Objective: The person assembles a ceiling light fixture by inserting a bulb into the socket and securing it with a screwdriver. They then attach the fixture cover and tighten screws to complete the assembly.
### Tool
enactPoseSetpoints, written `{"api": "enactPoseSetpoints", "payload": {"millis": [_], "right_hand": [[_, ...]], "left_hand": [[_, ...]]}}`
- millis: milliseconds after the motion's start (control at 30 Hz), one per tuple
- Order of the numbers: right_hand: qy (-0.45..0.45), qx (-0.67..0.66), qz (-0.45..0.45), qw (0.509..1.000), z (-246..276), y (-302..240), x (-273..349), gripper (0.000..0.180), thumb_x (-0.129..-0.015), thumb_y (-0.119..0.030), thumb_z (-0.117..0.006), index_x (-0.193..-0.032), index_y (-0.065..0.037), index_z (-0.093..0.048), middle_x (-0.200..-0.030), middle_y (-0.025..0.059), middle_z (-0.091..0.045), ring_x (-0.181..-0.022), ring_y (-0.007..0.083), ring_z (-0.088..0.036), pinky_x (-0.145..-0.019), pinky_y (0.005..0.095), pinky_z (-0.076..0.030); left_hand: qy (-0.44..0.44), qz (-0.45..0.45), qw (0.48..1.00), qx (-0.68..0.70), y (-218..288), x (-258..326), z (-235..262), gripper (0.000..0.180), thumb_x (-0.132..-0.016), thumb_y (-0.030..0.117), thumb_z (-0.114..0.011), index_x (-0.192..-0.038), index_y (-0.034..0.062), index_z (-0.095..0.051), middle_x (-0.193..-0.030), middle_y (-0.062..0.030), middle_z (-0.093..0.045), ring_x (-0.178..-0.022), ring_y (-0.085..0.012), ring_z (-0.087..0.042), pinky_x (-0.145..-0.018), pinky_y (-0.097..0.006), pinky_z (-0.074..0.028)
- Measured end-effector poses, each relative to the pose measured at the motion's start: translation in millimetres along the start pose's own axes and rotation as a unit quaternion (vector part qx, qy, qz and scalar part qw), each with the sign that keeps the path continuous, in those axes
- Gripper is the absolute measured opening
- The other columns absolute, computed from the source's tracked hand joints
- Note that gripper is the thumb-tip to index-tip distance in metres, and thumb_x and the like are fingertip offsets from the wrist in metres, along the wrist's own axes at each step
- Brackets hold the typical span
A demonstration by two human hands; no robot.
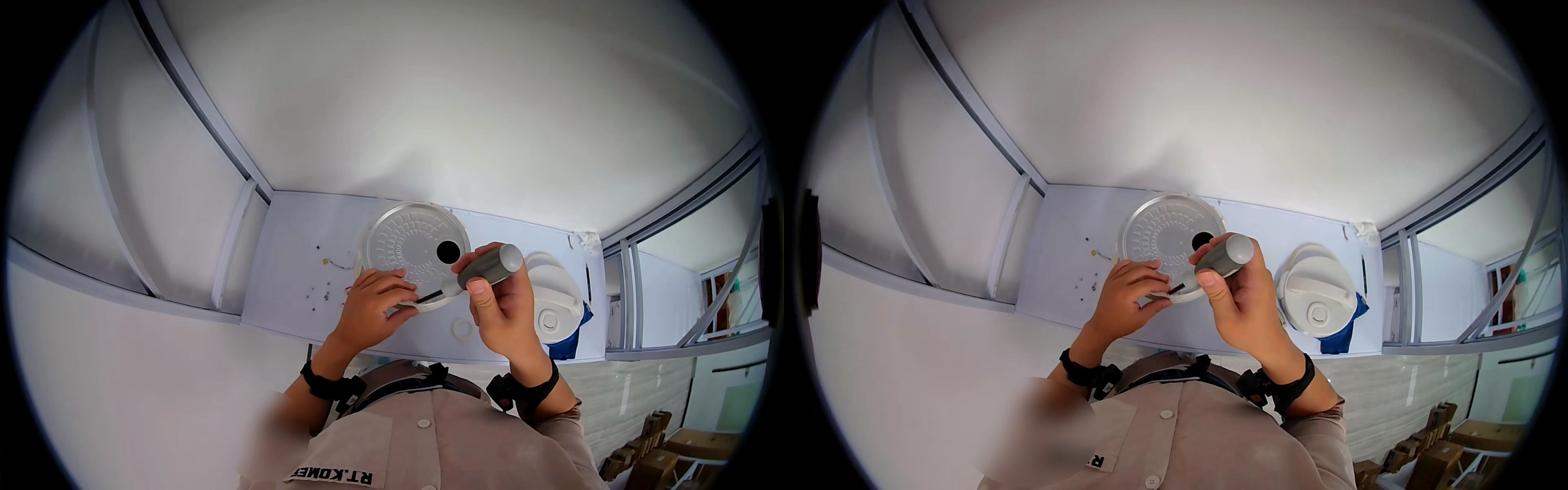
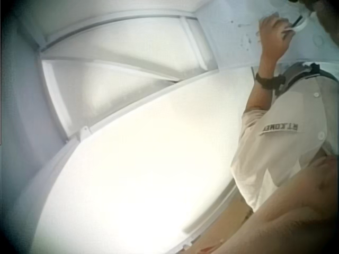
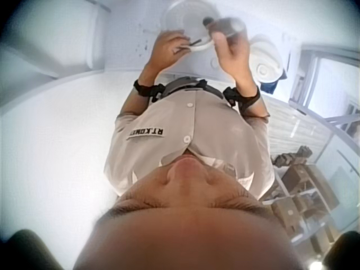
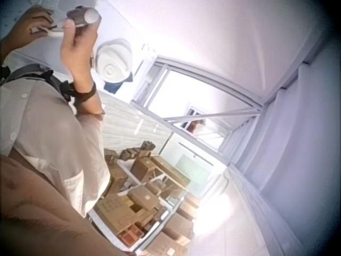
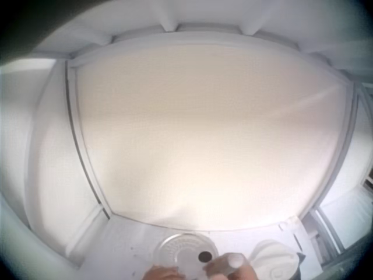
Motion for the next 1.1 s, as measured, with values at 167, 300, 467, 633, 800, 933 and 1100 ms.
{"api": "enactPoseSetpoints", "payload": {"millis": [167, 300, 467, 633, 800, 933, 1100], "right_hand": [[-0.016, 0.031, 0.001, 0.999, -4.7, -5.2, -1.7, 0.04, -0.106, -0.019, -0.069, -0.134, -0.003, -0.047, -0.122, 0.0117, -0.065, -0.108, 0.0141, -0.063, -0.087, 0.029, -0.055], [-0.028, 0.065, 0.019, 0.997, -12.1, -11.9, -4.7, 0.042, -0.104, -0.019, -0.072, -0.132, -0.002, -0.047, -0.118, 0.0115, -0.068, -0.1, 0.0125, -0.066, -0.079, 0.0267, -0.057], [-0.006, 0.128, 0.047, 0.991, -14.1, -15.3, -5.2, 0.052, -0.097, -0.024, -0.081, -0.129, -0.001, -0.048, -0.107, 0.0107, -0.072, -0.085, 0.0138, -0.072, -0.069, 0.0267, -0.058], [0.034, 0.267, 0.132, 0.954, -15.4, -18.5, -4.5, 0.071, -0.083, -0.034, -0.094, -0.128, -0.002, -0.05, -0.096, 0.0127, -0.073, -0.074, 0.0209, -0.076, -0.063, 0.0306, -0.059], [0.056, 0.334, 0.166, 0.926, -25.0, -34.5, -12.9, 0.095, -0.078, -0.032, -0.098, -0.145, 0.001, -0.039, -0.101, 0.014, -0.069, -0.083, 0.0201, -0.071, -0.069, 0.0299, -0.057], [0.085, 0.359, 0.269, 0.89, -31.1, -50.6, -10.4, 0.093, -0.082, -0.04, -0.093, -0.15, 0.001, -0.043, -0.112, 0.0195, -0.07, -0.09, 0.0318, -0.076, -0.068, 0.0365, -0.061], [-0.05, 0.325, 0.295, 0.897, -48.6, -80.6, -21.0, 0.074, -0.088, -0.027, -0.086, -0.149, -0.002, -0.051, -0.135, 0.0222, -0.062, -0.12, 0.0377, -0.067, -0.093, 0.0425, -0.058]], "left_hand": [[0.006, -0.004, 1.0, 0.0, 1.1, 0.7, 0.5, 0.026, -0.073, 0.015, -0.093, -0.094, 0.0122, -0.078, -0.107, -0.0006, -0.077, -0.122, -0.0274, -0.069, -0.096, -0.042, -0.049], [0.001, 0.003, 1.0, 0.002, 1.0, 0.3, -0.4, 0.023, -0.075, 0.015, -0.091, -0.094, 0.0122, -0.079, -0.108, -0.0003, -0.076, -0.122, -0.0256, -0.068, -0.1, -0.042, -0.048], [0.007, -0.001, 1.0, -0.002, 0.8, 1.4, 0.1, 0.022, -0.076, 0.017, -0.091, -0.094, 0.0124, -0.079, -0.108, -0.0002, -0.076, -0.122, -0.0261, -0.068, -0.098, -0.041, -0.048], [0.033, -0.001, 0.999, -0.008, 3.3, 0.6, 1.5, 0.021, -0.077, 0.02, -0.091, -0.093, 0.0123, -0.079, -0.102, -0.0003, -0.075, -0.117, -0.0273, -0.07, -0.096, -0.042, -0.048], [0.047, 0.005, 0.999, -0.015, 1.7, 2.1, -1.1, 0.018, -0.079, 0.02, -0.089, -0.091, 0.0118, -0.078, -0.096, -0.0005, -0.074, -0.115, -0.028, -0.07, -0.095, -0.043, -0.048], [0.049, -0.001, 0.999, -0.022, 4.2, 0.5, -0.6, 0.015, -0.08, 0.018, -0.088, -0.089, 0.0117, -0.078, -0.095, -0.0004, -0.074, -0.114, -0.0281, -0.071, -0.095, -0.044, -0.048], [0.049, -0.019, 0.998, -0.021, 2.4, 2.8, -1.3, 0.013, -0.081, 0.017, -0.087, -0.088, 0.0112, -0.078, -0.096, -0.0001, -0.075, -0.114, -0.028, -0.071, -0.095, -0.044, -0.048]]}}
Point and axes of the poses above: each hand's wrist, its own x-axis away from the middle knuckle, its own z-axis out of the back of the hand, y = z × x, the point moved 10 cm from there along -x, towards the middle knuckle
